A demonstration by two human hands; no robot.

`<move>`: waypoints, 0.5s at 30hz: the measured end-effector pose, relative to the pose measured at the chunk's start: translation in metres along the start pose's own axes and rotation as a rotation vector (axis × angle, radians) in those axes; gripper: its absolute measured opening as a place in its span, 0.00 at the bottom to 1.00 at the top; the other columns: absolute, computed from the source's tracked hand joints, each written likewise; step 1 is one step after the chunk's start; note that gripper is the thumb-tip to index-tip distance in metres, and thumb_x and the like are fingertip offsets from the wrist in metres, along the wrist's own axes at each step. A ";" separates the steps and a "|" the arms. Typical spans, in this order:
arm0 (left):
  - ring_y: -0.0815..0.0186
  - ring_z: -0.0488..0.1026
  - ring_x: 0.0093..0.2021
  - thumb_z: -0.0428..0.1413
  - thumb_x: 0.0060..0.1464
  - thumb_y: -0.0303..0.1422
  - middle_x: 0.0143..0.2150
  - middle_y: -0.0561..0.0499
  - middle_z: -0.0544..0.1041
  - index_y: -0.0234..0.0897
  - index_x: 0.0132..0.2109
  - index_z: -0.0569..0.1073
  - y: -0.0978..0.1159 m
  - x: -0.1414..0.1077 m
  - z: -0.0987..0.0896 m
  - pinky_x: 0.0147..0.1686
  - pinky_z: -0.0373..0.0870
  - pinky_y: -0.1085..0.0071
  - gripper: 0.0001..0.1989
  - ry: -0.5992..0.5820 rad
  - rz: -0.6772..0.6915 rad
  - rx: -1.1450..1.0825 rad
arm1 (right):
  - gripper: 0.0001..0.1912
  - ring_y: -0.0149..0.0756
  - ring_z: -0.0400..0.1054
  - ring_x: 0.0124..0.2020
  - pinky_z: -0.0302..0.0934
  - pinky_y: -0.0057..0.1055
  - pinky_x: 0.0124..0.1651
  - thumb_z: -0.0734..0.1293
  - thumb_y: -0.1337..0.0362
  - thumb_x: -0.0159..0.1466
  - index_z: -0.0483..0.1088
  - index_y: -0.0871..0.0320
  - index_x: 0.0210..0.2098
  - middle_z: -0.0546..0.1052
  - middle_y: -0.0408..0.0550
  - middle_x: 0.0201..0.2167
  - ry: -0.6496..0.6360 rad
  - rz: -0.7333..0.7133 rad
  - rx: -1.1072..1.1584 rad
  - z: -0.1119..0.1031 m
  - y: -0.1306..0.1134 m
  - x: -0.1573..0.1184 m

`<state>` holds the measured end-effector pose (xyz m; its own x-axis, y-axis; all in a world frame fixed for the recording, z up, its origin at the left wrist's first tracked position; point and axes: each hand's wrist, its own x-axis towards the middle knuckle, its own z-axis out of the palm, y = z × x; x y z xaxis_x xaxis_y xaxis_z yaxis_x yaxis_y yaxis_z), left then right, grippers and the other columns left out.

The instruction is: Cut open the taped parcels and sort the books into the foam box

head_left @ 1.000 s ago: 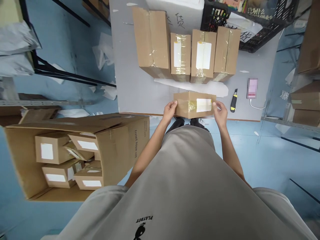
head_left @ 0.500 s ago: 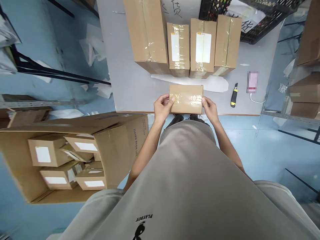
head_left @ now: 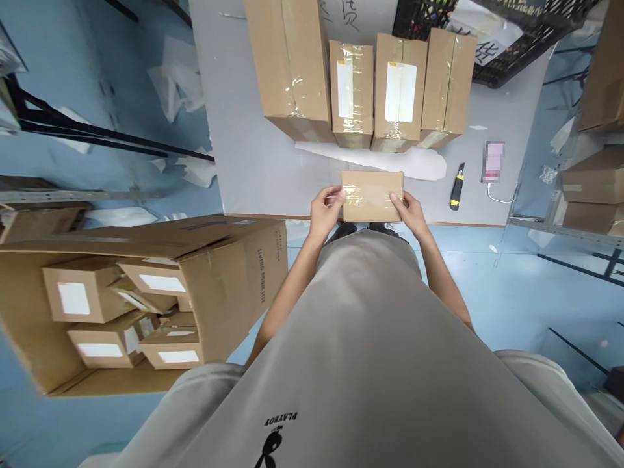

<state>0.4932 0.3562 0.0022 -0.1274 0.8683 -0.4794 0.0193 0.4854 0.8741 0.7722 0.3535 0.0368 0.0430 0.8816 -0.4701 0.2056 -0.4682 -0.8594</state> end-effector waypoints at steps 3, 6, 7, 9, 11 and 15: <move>0.56 0.85 0.54 0.60 0.72 0.63 0.61 0.39 0.86 0.38 0.56 0.82 -0.012 0.015 0.002 0.58 0.83 0.60 0.31 -0.020 -0.098 -0.062 | 0.51 0.58 0.80 0.65 0.76 0.49 0.70 0.73 0.17 0.60 0.84 0.56 0.56 0.89 0.57 0.59 -0.004 0.012 -0.004 -0.016 0.002 0.002; 0.54 0.85 0.56 0.61 0.73 0.58 0.63 0.38 0.85 0.38 0.53 0.80 -0.028 0.032 0.008 0.59 0.81 0.61 0.26 -0.014 -0.265 -0.008 | 0.51 0.58 0.80 0.66 0.75 0.51 0.72 0.73 0.17 0.59 0.84 0.56 0.57 0.88 0.59 0.62 0.034 0.004 -0.023 -0.039 0.010 0.004; 0.54 0.84 0.57 0.61 0.74 0.55 0.63 0.37 0.84 0.38 0.53 0.80 -0.032 0.036 0.011 0.60 0.80 0.60 0.24 -0.013 -0.318 0.010 | 0.52 0.59 0.79 0.67 0.74 0.53 0.73 0.73 0.17 0.59 0.83 0.56 0.59 0.87 0.60 0.63 0.071 -0.006 -0.040 -0.047 0.014 0.005; 0.52 0.84 0.60 0.61 0.74 0.50 0.64 0.35 0.84 0.36 0.53 0.80 -0.039 0.043 0.021 0.63 0.79 0.59 0.20 -0.028 -0.399 0.019 | 0.54 0.61 0.77 0.70 0.72 0.58 0.75 0.72 0.17 0.61 0.82 0.56 0.64 0.84 0.63 0.67 0.190 -0.023 -0.120 -0.061 0.020 0.004; 0.51 0.83 0.63 0.61 0.74 0.49 0.63 0.34 0.85 0.35 0.53 0.81 -0.041 0.046 0.031 0.66 0.76 0.57 0.19 -0.088 -0.428 -0.021 | 0.54 0.62 0.73 0.74 0.69 0.63 0.77 0.68 0.18 0.66 0.79 0.55 0.69 0.79 0.65 0.72 0.325 -0.047 -0.242 -0.072 0.024 0.001; 0.49 0.84 0.64 0.66 0.69 0.56 0.57 0.35 0.89 0.36 0.51 0.83 -0.038 0.045 0.047 0.68 0.75 0.56 0.25 -0.271 -0.437 -0.170 | 0.49 0.61 0.67 0.80 0.64 0.65 0.81 0.63 0.23 0.74 0.75 0.53 0.75 0.74 0.64 0.77 0.372 -0.136 -0.331 -0.074 0.018 -0.013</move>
<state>0.5338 0.3815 -0.0568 0.1736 0.5951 -0.7847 -0.1420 0.8036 0.5780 0.8475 0.3375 0.0422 0.3268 0.9229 -0.2036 0.5291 -0.3572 -0.7698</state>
